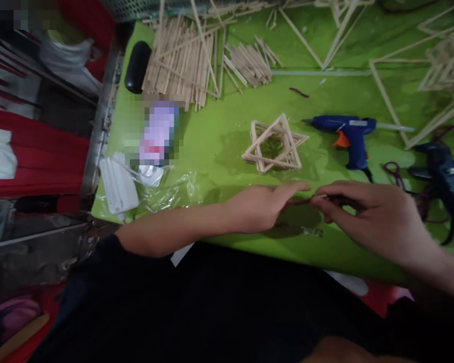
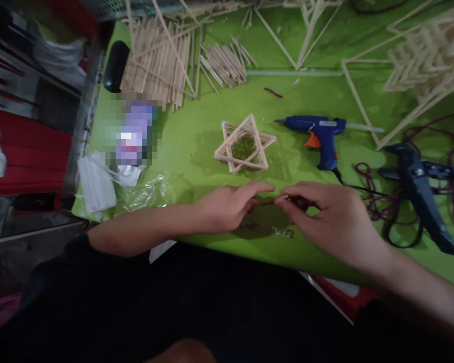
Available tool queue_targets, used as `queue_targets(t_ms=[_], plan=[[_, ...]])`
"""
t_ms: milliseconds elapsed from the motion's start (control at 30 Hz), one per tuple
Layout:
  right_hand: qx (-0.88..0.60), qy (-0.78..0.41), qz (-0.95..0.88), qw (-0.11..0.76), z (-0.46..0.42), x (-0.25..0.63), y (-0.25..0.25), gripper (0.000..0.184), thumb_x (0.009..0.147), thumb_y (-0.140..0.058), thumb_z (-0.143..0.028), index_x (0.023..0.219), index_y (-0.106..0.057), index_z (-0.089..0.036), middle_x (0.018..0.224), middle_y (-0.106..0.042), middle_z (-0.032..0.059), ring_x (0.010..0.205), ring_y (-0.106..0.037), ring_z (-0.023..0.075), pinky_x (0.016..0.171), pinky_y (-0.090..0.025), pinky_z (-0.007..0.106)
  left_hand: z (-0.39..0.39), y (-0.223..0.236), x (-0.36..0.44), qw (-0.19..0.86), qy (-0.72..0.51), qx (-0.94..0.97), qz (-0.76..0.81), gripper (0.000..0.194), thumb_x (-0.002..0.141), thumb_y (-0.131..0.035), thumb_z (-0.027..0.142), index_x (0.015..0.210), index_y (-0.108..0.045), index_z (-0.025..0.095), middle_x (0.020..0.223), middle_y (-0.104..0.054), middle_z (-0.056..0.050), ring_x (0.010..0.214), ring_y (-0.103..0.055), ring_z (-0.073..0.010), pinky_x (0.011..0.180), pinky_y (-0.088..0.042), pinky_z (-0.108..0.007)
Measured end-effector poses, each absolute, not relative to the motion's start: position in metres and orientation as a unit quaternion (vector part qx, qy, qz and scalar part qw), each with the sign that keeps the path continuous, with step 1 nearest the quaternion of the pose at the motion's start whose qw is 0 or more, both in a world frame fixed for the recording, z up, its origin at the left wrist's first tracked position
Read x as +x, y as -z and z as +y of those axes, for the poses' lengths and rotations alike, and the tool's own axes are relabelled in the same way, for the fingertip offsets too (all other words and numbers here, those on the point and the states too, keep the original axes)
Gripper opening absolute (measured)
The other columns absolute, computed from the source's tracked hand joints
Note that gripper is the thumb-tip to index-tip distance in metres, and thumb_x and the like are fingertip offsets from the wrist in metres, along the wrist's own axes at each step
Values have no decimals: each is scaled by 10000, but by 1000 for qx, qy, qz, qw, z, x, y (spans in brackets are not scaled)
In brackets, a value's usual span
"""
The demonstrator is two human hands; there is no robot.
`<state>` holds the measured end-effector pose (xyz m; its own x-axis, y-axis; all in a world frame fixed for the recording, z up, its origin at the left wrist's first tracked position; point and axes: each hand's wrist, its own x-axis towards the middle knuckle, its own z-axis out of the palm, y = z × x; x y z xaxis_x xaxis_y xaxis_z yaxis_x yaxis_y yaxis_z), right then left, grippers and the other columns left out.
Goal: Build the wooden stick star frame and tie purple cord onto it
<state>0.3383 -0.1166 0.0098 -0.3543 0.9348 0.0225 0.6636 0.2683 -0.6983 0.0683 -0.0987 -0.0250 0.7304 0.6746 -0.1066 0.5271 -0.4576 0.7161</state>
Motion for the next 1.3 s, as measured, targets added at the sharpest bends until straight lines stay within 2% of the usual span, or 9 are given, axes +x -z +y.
queue_targets(t_ms=[167,300,367,433,567,667,867,1100,1300], plan=[[-547,-362,-725,210,-103,343,-4,217,1083,-780,-432,1002,-872,-253,839,-844,27,653,-764,219,580,-554,342,-101,26,66,391,-126,824,392,356,1174,-476,212,1508,-598,196,1048,-860,-53,865,-822,-202,725,-596,-310],[-494,-243,-797,249,-105,344,5,205,1154,-680,-324,1107,-852,-222,990,-871,56,832,-817,237,712,-584,360,-106,25,63,303,-180,857,376,233,1184,-476,232,1291,-681,199,1045,-845,-62,907,-798,-190,768,-604,-312],[-423,-169,-863,220,-108,343,7,253,1192,-590,-262,1201,-841,-224,1060,-870,57,883,-804,224,746,-564,354,-107,25,63,236,-185,884,360,227,1143,-516,185,1213,-732,198,1083,-859,-80,1006,-811,-220,860,-640,-352],[-357,-111,-914,160,-111,342,6,285,1197,-539,-207,1221,-823,-218,1010,-836,46,815,-737,208,714,-510,359,-108,25,63,191,-178,897,357,251,1103,-540,140,1182,-772,197,1112,-873,-89,1061,-819,-242,911,-658,-382],[-338,-50,-936,88,-117,339,1,296,1133,-563,-118,905,-733,-201,808,-683,38,670,-541,195,639,-354,397,-109,25,62,154,-148,899,383,244,1120,-546,172,1137,-789,191,1092,-877,-94,979,-821,-241,810,-646,-372],[-387,-31,-919,69,-119,339,-1,364,1109,-581,-158,751,-622,-210,743,-615,44,635,-465,185,625,-274,398,-111,24,61,126,-135,902,389,198,1106,-571,168,1089,-768,180,1029,-862,-84,893,-802,-234,718,-602,-354],[-460,-75,-882,68,-117,341,2,369,1093,-592,-317,743,-634,-206,743,-638,62,605,-445,171,633,-197,387,-108,27,62,134,-127,909,372,166,1081,-593,162,1128,-752,174,1054,-839,-93,923,-792,-247,742,-619,-372],[-504,-43,-860,66,-116,342,2,321,1090,-594,-315,805,-677,-193,780,-693,70,660,-539,191,620,-211,373,-105,28,62,170,-144,921,320,288,1116,-615,223,1365,-721,125,1280,-815,-174,1198,-782,-307,1046,-689,-477],[-525,-55,-845,91,-118,341,-1,314,1087,-588,-329,855,-734,-177,797,-714,85,667,-531,191,627,-237,366,-106,31,63,154,-160,922,319,295,1129,-608,238,1368,-732,118,1268,-811,-163,1175,-768,-295,1003,-674,-446]])
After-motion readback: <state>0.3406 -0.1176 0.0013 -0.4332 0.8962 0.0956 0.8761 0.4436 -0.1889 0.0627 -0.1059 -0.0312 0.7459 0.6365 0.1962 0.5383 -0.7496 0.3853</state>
